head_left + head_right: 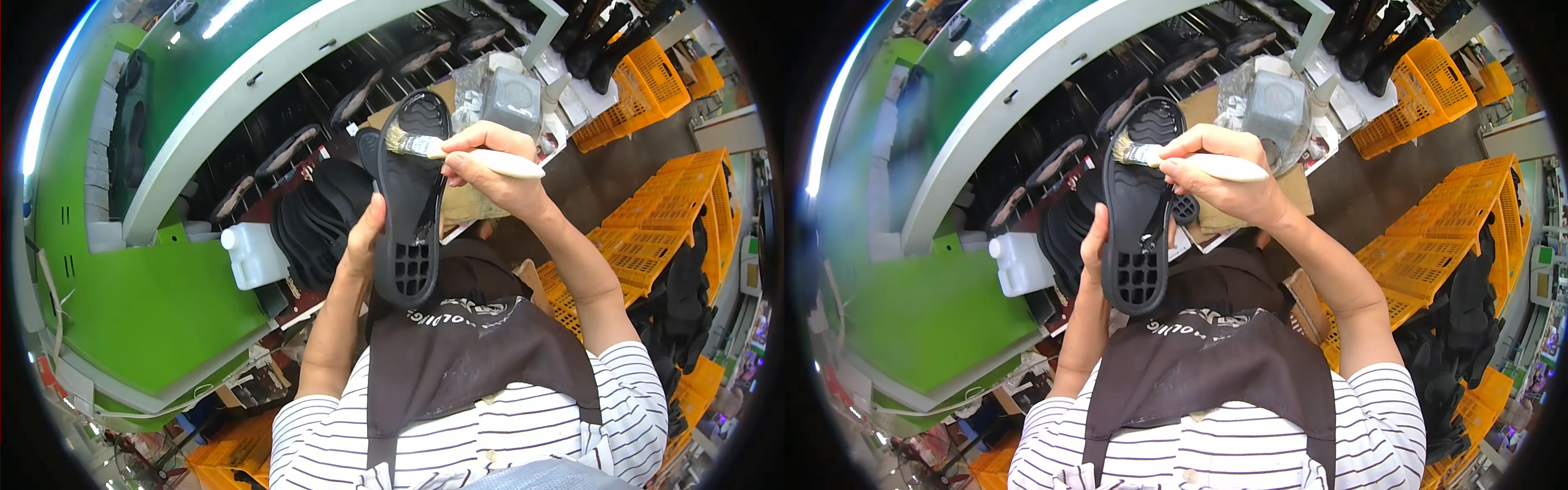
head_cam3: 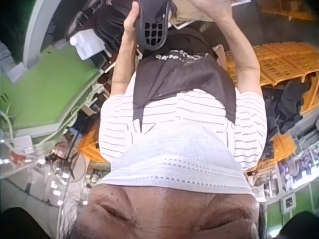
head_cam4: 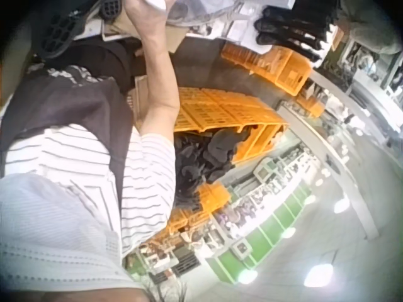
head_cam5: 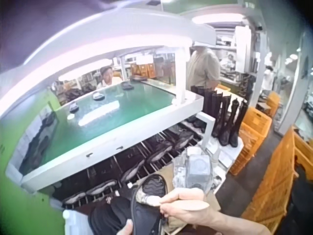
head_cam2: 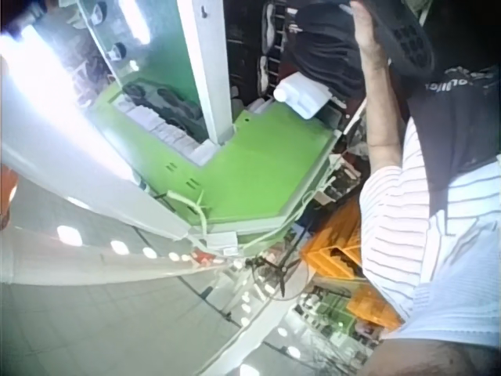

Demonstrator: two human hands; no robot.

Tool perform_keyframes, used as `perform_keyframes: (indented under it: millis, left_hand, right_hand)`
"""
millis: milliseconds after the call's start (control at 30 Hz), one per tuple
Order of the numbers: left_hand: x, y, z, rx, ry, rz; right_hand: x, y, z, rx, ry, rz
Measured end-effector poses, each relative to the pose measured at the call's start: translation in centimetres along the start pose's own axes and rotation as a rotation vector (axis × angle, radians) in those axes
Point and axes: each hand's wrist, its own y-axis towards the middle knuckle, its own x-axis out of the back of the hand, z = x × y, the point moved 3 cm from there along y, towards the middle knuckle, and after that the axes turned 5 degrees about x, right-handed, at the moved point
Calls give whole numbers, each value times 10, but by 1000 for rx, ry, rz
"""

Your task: Applying glue to the bottom surface of black shoe soles using a brush.

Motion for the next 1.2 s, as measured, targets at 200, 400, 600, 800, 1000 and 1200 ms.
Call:
perform_keyframes:
  millis: [200,400,600,800,1000,1200]
  left_hand:
    - [9,1,2,130,-347,-50]
    - [18,5,2,102,-390,-8]
    - [20,16,2,-10,-493,86]
    - [6,15,2,72,-515,-148]
    - [-2,4,8,197,-710,26]
    - [4,-4,22,301,-568,244]
  right_hand:
    - [-10,-17,-2,-17,37,46]
    - [-21,-32,0,-27,88,85]
    - [-32,-43,6,-7,75,125]
    - [-34,-45,17,-44,83,211]
    - [-28,-40,18,-147,228,291]
    - [-19,-23,20,-165,317,519]
